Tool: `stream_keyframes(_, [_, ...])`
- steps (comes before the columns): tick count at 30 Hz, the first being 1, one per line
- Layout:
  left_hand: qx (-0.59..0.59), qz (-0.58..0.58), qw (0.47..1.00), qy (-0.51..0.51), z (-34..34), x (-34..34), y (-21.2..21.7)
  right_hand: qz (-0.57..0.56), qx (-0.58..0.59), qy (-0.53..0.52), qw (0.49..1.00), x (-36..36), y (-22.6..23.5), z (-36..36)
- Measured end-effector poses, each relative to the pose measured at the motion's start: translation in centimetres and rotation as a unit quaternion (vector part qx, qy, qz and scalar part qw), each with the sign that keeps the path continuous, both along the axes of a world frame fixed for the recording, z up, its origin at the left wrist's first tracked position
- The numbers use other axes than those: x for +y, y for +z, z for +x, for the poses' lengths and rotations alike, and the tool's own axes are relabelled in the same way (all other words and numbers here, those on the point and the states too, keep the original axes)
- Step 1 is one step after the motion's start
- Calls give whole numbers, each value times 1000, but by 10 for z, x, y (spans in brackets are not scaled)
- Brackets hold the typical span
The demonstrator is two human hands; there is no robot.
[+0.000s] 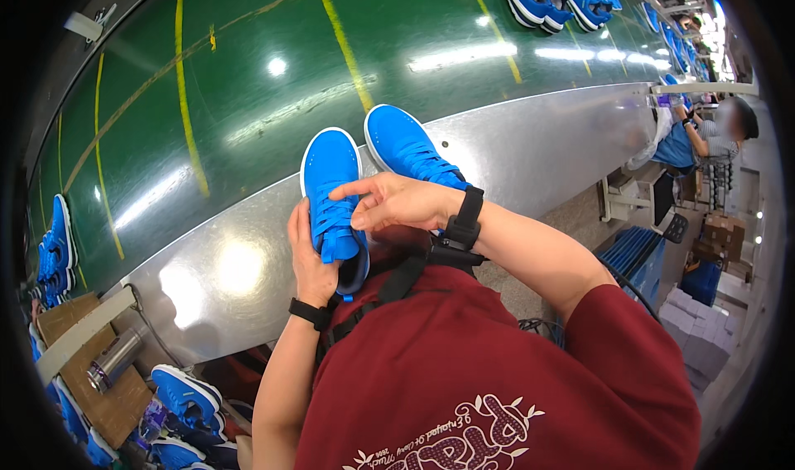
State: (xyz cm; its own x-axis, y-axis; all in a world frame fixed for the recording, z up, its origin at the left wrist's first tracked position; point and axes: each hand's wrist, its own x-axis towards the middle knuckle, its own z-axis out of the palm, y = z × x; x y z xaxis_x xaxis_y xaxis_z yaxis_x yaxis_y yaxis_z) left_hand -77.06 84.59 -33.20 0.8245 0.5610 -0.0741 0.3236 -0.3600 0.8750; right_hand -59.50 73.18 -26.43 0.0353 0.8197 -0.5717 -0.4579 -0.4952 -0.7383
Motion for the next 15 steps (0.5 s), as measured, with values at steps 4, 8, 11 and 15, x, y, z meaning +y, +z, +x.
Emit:
stream_keyframes(4, [9, -23, 1000, 11, -1, 5, -2, 22, 248, -93, 964, -2, -10, -2])
stream_keyframes(8, [12, -19, 1000, 0, -3, 8, 1, 23, 287, -123, 950, 1, -11, -3])
stream_keyframes(11, [19, -23, 1000, 3, -1, 8, 2, 29, 285, -144, 947, 0, -12, -7])
stream_keyframes(15, [20, 8, 1000, 20, 4, -1, -2, -34, -64, -115, 991, 1, 13, -3])
